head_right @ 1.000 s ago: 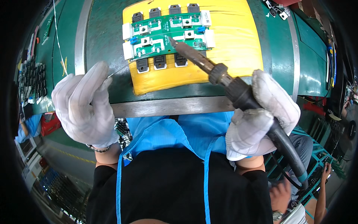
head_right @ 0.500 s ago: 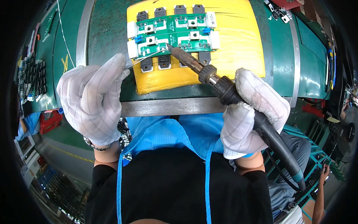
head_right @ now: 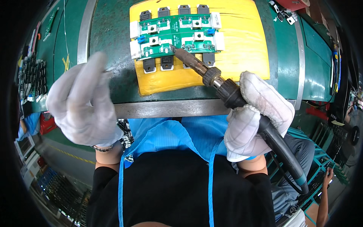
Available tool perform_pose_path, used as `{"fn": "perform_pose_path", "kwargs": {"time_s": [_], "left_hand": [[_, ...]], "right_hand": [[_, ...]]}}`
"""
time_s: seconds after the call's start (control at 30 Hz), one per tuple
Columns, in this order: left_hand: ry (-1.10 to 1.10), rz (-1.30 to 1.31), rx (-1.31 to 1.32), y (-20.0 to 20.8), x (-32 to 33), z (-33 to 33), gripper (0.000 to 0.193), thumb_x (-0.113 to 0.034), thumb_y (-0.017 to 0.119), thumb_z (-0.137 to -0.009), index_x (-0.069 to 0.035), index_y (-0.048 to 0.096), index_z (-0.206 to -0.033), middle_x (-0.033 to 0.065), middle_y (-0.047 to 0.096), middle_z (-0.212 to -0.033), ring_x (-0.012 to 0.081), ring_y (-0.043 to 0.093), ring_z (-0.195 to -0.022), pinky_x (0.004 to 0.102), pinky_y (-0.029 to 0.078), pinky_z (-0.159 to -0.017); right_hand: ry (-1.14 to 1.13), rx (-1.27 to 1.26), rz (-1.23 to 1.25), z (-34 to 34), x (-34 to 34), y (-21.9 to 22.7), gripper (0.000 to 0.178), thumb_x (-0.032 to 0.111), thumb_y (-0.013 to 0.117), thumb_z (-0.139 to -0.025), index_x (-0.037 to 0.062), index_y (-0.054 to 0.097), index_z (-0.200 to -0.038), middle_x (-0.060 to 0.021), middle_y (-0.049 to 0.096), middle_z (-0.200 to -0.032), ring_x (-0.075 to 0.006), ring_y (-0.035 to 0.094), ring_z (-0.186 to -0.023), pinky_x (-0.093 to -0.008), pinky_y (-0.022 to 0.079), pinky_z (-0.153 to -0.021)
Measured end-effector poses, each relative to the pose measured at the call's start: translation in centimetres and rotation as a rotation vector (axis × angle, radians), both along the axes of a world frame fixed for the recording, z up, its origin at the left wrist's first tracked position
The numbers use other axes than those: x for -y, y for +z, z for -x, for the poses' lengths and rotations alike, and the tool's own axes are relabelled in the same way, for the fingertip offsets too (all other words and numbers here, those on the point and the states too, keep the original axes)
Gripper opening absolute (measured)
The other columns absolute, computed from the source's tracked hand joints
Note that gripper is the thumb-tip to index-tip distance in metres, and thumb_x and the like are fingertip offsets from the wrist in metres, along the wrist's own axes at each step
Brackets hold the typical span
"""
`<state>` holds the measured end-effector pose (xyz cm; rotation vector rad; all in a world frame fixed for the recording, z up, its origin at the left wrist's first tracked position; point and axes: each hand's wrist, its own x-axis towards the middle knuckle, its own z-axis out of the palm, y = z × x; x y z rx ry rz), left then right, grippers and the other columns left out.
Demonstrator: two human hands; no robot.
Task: The person solders electronic components onto a printed circuit board using a soldering iron and solder wire, with the board held in a yellow jig.
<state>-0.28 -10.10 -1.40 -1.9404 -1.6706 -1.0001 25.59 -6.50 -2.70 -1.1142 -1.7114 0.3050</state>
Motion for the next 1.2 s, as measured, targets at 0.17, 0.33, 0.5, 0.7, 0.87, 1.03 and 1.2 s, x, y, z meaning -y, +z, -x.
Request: {"fn": "perform_pose_path", "kwargs": {"time_s": [0.17,0.33,0.5,0.7,0.87,1.03,1.2], "left_hand": [[0.109,0.048,0.004,1.0,0.9,0.1,0.019,-0.012,0.07,-0.089,-0.011,0.072,-0.109,0.0065,0.066,-0.103,0.0188,0.062,-0.094,0.0311,0.051,-0.081],[-0.089,-0.004,0.391,-0.6,0.0,-0.9,0.019,-0.006,0.066,-0.09,-0.006,0.07,-0.109,0.0103,0.07,-0.1,0.021,0.065,-0.09,0.0313,0.052,-0.083],[-0.036,0.173,0.178,0.3,-0.1,-1.0,0.017,-0.002,0.073,-0.08,-0.006,0.072,-0.097,0.0068,0.071,-0.094,0.0201,0.065,-0.086,0.0298,0.052,-0.075],[-0.032,0.166,0.061,0.5,-0.2,-0.4,0.022,-0.004,0.078,-0.073,-0.011,0.074,-0.094,0.0012,0.071,-0.089,0.0201,0.064,-0.083,0.0315,0.051,-0.075],[-0.024,0.183,0.056,0.6,-0.1,-0.5,0.023,-0.006,0.079,-0.072,-0.012,0.074,-0.094,0.0005,0.071,-0.089,0.0199,0.063,-0.083,0.0316,0.051,-0.075],[-0.041,0.14,0.073,0.2,-0.3,-0.5,0.026,-0.009,0.081,-0.069,-0.013,0.074,-0.094,0.0,0.07,-0.087,0.0197,0.062,-0.081,0.0316,0.051,-0.073],[-0.033,0.167,0.069,0.3,-0.2,-0.6,0.026,-0.01,0.081,-0.069,-0.013,0.074,-0.093,-0.0009,0.07,-0.087,0.0194,0.062,-0.081,0.0316,0.05,-0.073]], "right_hand": [[0.016,-0.026,0.047,0.0,0.2,0.0,0.04,0.037,0.061,-0.091,-0.0017,0.068,-0.092,-0.0163,0.072,-0.094,-0.0271,0.069,-0.088,-0.0343,0.051,-0.086],[0.108,0.069,0.077,-1.3,0.1,0.1,0.05,0.044,0.048,-0.102,-0.0053,0.054,-0.11,-0.0194,0.059,-0.107,-0.0196,0.061,-0.089,-0.0307,0.054,-0.079],[-0.058,-0.051,0.122,-0.2,0.8,-0.2,0.054,0.046,0.04,-0.104,-0.0056,0.052,-0.114,-0.0189,0.057,-0.108,-0.0202,0.061,-0.089,-0.03,0.056,-0.075],[0.019,-0.062,0.205,-0.2,1.5,0.3,0.049,0.043,0.048,-0.102,-0.0051,0.05,-0.113,-0.0204,0.057,-0.113,-0.0211,0.062,-0.091,-0.0318,0.055,-0.079],[0.037,-0.154,0.021,0.0,-0.1,-0.3,0.049,0.043,0.063,-0.092,-0.0057,0.065,-0.1,-0.0224,0.07,-0.095,-0.0203,0.068,-0.066,-0.0291,0.055,-0.064],[0.119,-0.141,0.166,0.0,0.1,0.7,0.049,0.044,0.063,-0.091,-0.0051,0.067,-0.096,-0.0215,0.071,-0.091,-0.023,0.069,-0.068,-0.0317,0.055,-0.068],[0.073,-0.016,0.062,0.3,-0.1,0.3,0.045,0.041,0.064,-0.09,-0.0045,0.068,-0.094,-0.0206,0.071,-0.092,-0.0273,0.071,-0.079,-0.0347,0.056,-0.078]]}}
